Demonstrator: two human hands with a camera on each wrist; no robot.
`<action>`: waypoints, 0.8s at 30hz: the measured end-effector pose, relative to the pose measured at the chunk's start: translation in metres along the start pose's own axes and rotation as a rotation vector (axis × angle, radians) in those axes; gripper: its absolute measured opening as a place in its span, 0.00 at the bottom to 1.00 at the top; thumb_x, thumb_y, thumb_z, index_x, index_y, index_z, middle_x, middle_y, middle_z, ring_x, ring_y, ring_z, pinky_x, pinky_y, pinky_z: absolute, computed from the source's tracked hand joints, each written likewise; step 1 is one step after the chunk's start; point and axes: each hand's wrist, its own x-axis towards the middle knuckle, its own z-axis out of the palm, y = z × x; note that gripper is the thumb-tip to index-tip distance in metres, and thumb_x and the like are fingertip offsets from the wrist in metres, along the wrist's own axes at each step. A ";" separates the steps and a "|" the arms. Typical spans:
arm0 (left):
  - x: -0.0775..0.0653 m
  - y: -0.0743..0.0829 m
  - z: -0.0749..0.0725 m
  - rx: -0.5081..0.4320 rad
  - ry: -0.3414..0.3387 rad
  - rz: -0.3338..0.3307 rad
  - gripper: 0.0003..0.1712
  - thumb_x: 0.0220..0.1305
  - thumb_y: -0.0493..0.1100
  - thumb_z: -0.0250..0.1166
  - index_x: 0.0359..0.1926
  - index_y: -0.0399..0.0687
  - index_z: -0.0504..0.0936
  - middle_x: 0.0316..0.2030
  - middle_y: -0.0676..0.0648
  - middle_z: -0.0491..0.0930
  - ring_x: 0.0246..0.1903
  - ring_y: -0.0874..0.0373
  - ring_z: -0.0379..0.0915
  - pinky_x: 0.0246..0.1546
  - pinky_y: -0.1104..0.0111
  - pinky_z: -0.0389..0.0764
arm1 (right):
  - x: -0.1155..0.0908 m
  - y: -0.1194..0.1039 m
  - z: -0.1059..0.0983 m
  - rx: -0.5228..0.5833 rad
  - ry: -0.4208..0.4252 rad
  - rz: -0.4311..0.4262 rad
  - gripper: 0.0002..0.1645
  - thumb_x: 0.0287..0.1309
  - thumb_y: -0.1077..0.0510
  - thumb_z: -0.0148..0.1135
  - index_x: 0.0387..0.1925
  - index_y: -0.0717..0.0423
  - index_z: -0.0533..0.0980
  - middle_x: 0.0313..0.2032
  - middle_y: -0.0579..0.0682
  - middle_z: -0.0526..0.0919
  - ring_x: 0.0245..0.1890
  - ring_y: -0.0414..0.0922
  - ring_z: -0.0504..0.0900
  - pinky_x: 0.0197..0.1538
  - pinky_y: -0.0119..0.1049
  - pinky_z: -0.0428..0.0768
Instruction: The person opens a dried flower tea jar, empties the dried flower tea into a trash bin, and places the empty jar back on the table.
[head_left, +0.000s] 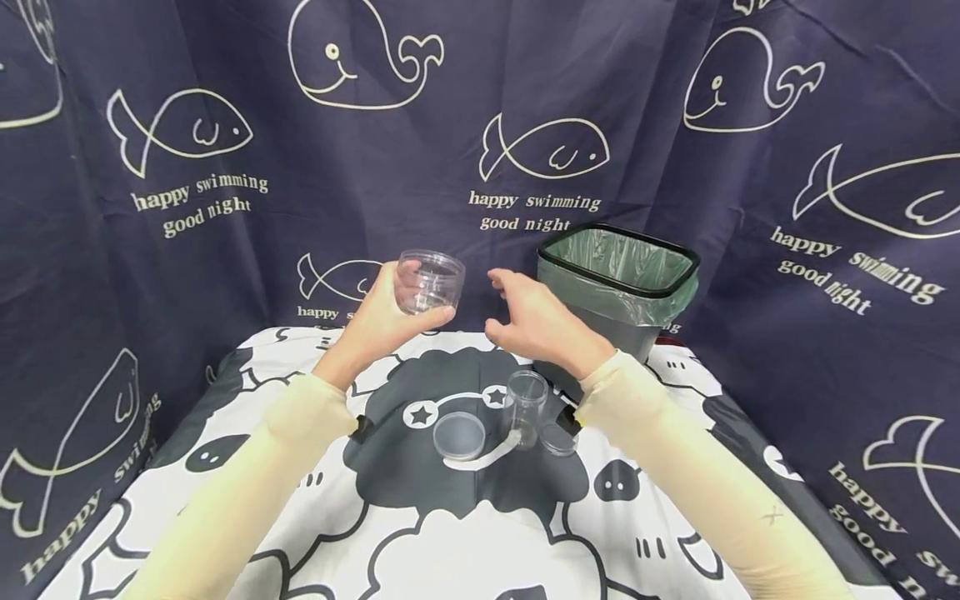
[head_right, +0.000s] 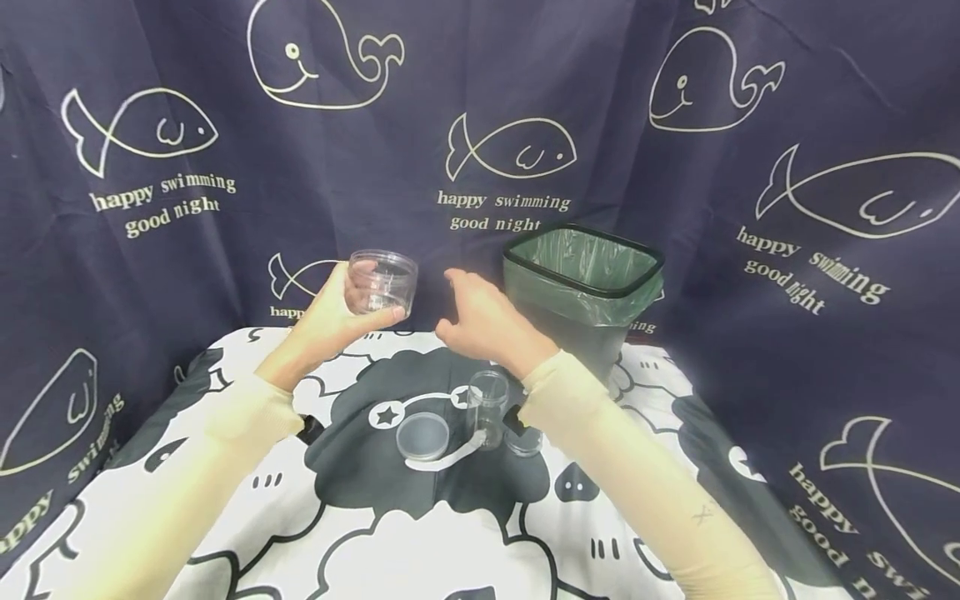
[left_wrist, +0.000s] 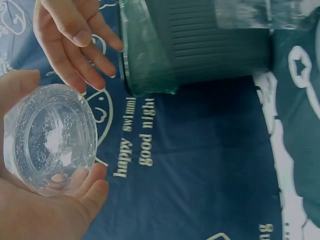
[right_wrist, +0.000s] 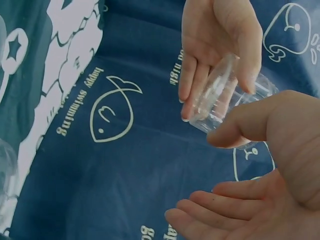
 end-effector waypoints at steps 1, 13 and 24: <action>-0.003 -0.004 0.001 -0.003 -0.001 -0.006 0.53 0.52 0.55 0.80 0.72 0.46 0.61 0.65 0.45 0.68 0.63 0.48 0.72 0.64 0.52 0.73 | -0.001 0.000 0.003 -0.001 -0.015 0.005 0.43 0.57 0.56 0.63 0.73 0.65 0.63 0.64 0.61 0.76 0.63 0.56 0.79 0.65 0.48 0.75; -0.030 -0.045 0.009 0.006 -0.032 -0.076 0.54 0.45 0.55 0.84 0.68 0.48 0.62 0.61 0.46 0.73 0.62 0.46 0.73 0.64 0.51 0.73 | -0.009 -0.002 0.039 -0.039 -0.115 -0.002 0.42 0.59 0.55 0.62 0.73 0.65 0.63 0.68 0.60 0.73 0.66 0.54 0.75 0.68 0.49 0.73; -0.048 -0.076 0.010 0.146 -0.084 -0.156 0.59 0.43 0.65 0.83 0.70 0.46 0.63 0.64 0.43 0.74 0.65 0.45 0.72 0.63 0.49 0.74 | -0.015 -0.004 0.057 -0.050 -0.138 0.010 0.42 0.61 0.55 0.60 0.74 0.65 0.63 0.70 0.60 0.72 0.71 0.55 0.71 0.71 0.49 0.70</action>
